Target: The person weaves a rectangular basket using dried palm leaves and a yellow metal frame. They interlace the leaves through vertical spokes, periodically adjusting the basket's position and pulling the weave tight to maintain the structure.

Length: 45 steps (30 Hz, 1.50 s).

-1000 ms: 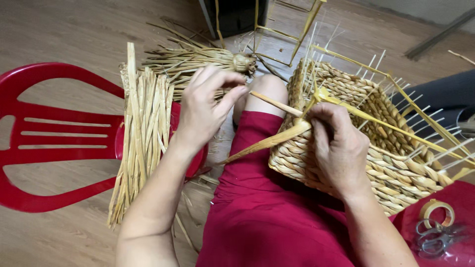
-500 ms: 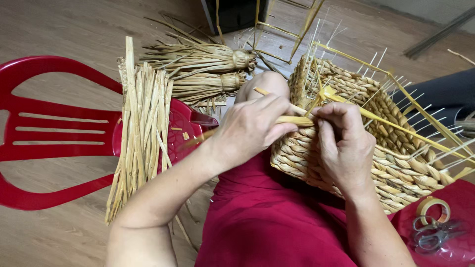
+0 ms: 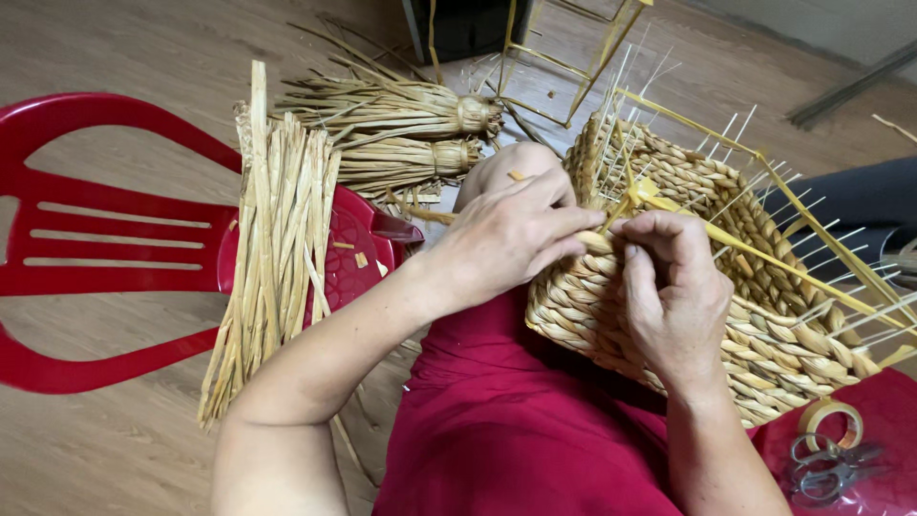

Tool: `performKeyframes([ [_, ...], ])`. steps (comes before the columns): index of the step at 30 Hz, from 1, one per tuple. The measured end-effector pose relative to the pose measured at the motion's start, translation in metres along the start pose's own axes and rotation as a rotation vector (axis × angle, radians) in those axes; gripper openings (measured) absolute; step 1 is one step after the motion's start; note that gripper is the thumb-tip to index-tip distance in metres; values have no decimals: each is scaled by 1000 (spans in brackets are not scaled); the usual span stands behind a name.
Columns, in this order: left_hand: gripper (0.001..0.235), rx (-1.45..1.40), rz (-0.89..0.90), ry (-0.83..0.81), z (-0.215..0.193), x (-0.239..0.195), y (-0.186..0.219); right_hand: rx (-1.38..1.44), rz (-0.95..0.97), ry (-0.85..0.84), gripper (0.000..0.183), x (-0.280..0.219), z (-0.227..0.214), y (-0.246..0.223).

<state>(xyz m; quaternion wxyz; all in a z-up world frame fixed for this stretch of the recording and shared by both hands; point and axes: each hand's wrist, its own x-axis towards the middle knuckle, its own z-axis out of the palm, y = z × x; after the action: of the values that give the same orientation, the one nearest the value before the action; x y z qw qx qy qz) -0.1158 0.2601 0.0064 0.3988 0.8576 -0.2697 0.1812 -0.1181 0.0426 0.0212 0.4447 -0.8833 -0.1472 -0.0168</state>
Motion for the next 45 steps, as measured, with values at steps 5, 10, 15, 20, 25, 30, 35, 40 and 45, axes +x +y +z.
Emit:
performKeyframes([
  [5, 22, 149, 48, 0, 0, 19, -7, 18, -29, 6, 19, -2, 1, 3],
  [10, 26, 41, -161, -45, 7, -19, 35, 89, -25, 25, 19, -6, 3, 11],
  [15, 33, -326, -382, -105, 23, -77, 16, 190, 33, 11, 18, -11, 5, 18],
  [20, 20, -269, -879, 283, 3, -149, -123, 271, 21, -12, 18, -8, 1, 13],
  [25, 21, 424, -1210, 648, -62, -232, -238, 382, 30, 33, 21, -11, 1, 10],
  [30, 28, 735, -1366, 541, -77, -290, -275, 465, 48, 57, 14, -14, -5, 18],
  [35, 11, 900, -1139, 606, -83, -274, -260, 540, 66, 162, 17, -19, -19, 12],
  [40, 14, -29, -776, 716, -96, -169, -152, 545, 57, 158, 25, -13, -26, -5],
  [45, 16, -153, -331, 94, -98, -86, -30, 855, 189, -35, 56, -9, -28, -4],
])
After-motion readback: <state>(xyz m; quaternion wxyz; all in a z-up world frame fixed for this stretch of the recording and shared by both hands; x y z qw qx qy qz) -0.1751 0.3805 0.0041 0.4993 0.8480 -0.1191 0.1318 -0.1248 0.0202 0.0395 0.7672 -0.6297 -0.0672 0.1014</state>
